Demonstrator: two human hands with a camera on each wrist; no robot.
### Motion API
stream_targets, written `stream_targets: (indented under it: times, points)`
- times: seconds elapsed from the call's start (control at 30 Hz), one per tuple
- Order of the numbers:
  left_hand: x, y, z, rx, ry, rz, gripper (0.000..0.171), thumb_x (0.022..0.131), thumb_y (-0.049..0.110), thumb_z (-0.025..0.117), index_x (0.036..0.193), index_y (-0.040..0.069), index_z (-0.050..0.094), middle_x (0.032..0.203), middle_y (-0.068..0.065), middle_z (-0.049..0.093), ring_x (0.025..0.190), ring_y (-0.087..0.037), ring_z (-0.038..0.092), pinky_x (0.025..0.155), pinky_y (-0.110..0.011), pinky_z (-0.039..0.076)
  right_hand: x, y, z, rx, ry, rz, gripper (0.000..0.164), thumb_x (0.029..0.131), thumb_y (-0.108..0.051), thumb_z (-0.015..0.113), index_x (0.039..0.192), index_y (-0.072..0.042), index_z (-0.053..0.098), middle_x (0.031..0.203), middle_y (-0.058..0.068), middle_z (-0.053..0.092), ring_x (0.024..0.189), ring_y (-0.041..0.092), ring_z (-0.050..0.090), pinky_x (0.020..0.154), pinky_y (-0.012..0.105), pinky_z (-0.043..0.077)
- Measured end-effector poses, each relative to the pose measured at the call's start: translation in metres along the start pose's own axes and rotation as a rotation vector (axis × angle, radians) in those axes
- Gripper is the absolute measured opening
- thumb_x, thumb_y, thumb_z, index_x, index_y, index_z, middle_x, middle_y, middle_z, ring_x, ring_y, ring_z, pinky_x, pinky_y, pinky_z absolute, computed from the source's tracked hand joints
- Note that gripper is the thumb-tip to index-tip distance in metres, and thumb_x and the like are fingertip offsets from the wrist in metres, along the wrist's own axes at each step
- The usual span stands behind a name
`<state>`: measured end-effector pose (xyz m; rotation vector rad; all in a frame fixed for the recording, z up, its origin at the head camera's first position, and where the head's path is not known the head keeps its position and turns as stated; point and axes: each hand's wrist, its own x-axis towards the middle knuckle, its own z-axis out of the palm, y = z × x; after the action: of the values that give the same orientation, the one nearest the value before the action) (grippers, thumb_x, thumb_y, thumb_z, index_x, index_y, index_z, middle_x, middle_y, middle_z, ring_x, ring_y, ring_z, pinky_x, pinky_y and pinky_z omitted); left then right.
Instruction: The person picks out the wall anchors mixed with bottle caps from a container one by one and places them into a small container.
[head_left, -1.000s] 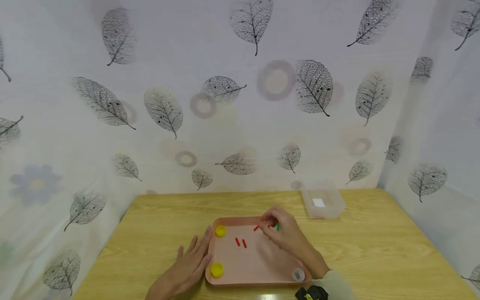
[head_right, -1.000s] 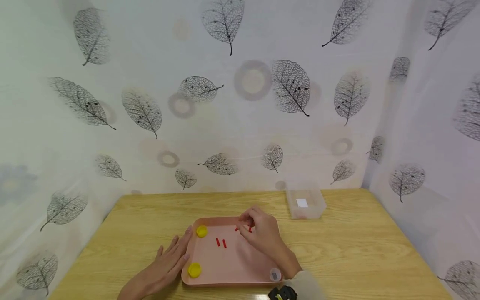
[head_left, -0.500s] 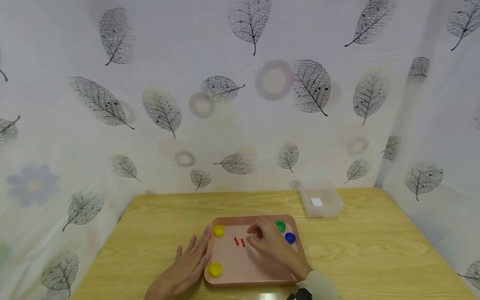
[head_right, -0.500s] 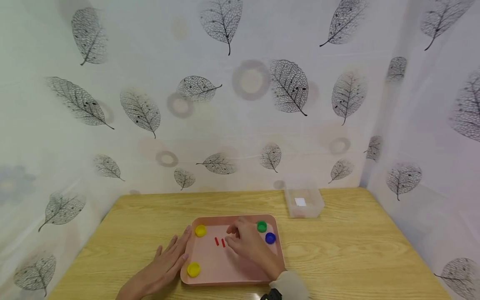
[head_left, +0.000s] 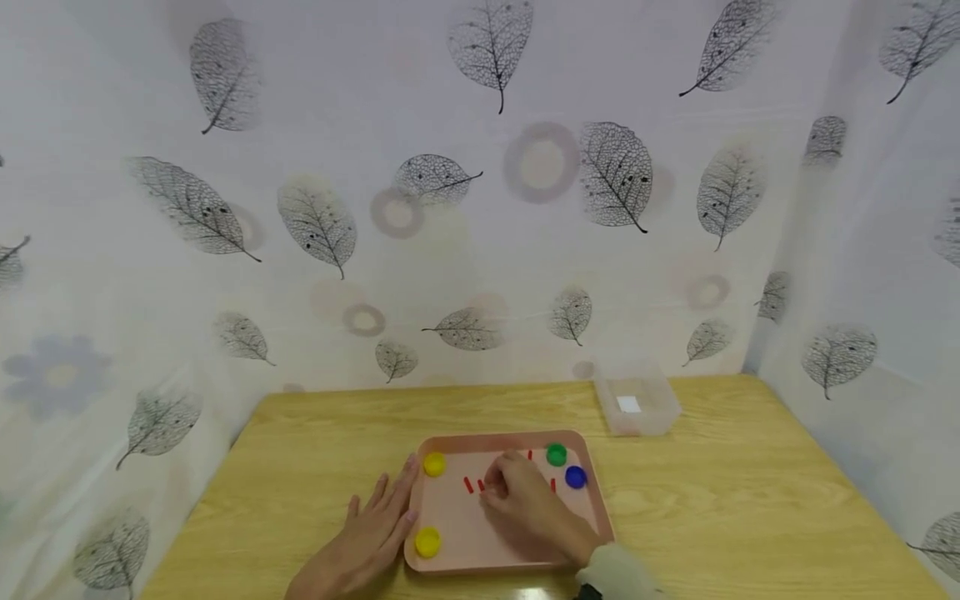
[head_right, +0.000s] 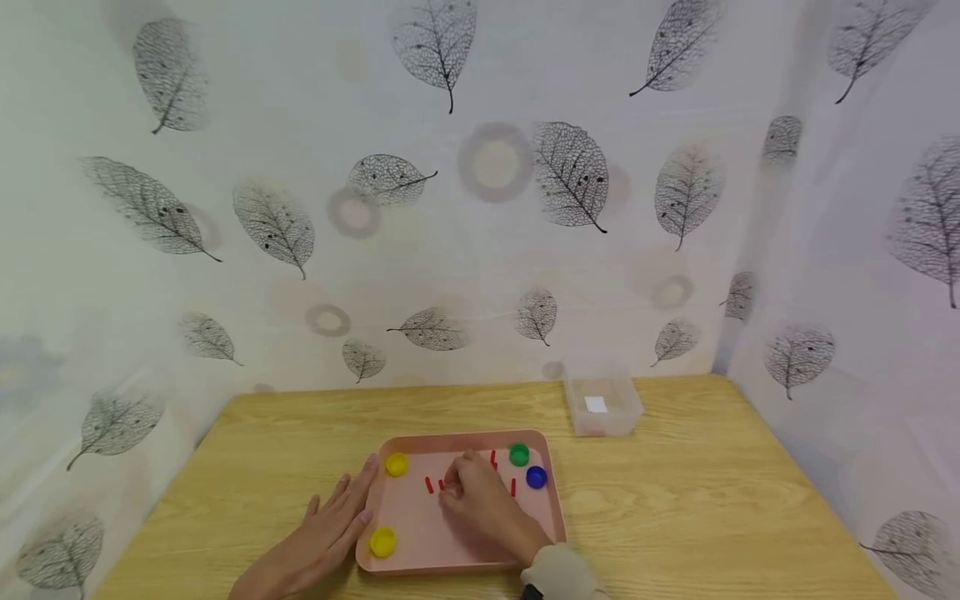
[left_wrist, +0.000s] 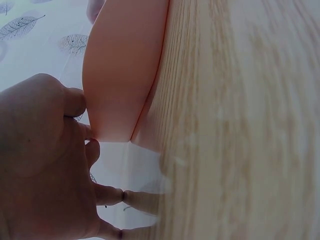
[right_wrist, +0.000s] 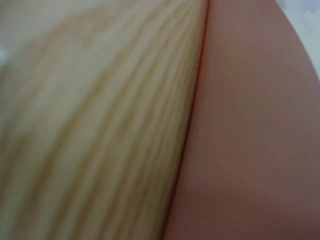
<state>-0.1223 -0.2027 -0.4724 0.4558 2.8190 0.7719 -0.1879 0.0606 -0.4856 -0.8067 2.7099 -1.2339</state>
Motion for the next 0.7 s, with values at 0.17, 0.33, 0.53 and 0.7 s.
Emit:
stream_targets:
  times: [0.17,0.33,0.53,0.7]
  points:
    - [-0.0007,0.001,-0.0013,0.004,-0.001,-0.002,0.058,0.103,0.042,0.028,0.153,0.029,0.0,0.158,0.007,0.004,0.14,-0.043,0.012,0.095,-0.078,0.003,0.0002,-0.004,0.0028,0.0,-0.018,0.061,0.012,0.083,-0.014,0.072,0.088,-0.01,0.062,0.085,-0.004,0.051,0.074,0.006,0.048,0.064,0.019,0.046]
    - [-0.0002,0.0014,0.0002,0.008,-0.007,-0.009,0.058,0.103,0.044,0.027,0.153,0.03,0.001,0.158,0.008,0.004,0.14,-0.042,0.012,0.095,-0.078,0.003,0.0007,-0.0067,0.005,-0.019,-0.031,0.114,0.011,0.084,-0.015,0.071,0.088,-0.011,0.062,0.086,-0.005,0.05,0.075,0.007,0.048,0.065,0.019,0.045]
    - [-0.0005,0.0003,0.0002,-0.001,-0.001,-0.004,0.058,0.103,0.044,0.027,0.153,0.03,0.001,0.158,0.008,0.003,0.14,-0.042,0.012,0.094,-0.079,0.002,0.0004,-0.0084,0.0068,-0.041,-0.021,0.08,0.006,0.084,-0.01,0.069,0.084,-0.011,0.063,0.082,-0.006,0.05,0.072,0.006,0.047,0.062,0.019,0.045]
    - [0.0001,0.0,0.0004,-0.01,-0.004,0.003,0.057,0.103,0.043,0.027,0.153,0.03,0.001,0.158,0.008,0.005,0.14,-0.042,0.011,0.094,-0.079,0.002,0.0002,-0.0071,0.0072,-0.06,-0.035,0.082,0.006,0.086,-0.009,0.066,0.084,-0.013,0.062,0.081,-0.008,0.051,0.073,0.006,0.047,0.063,0.019,0.045]
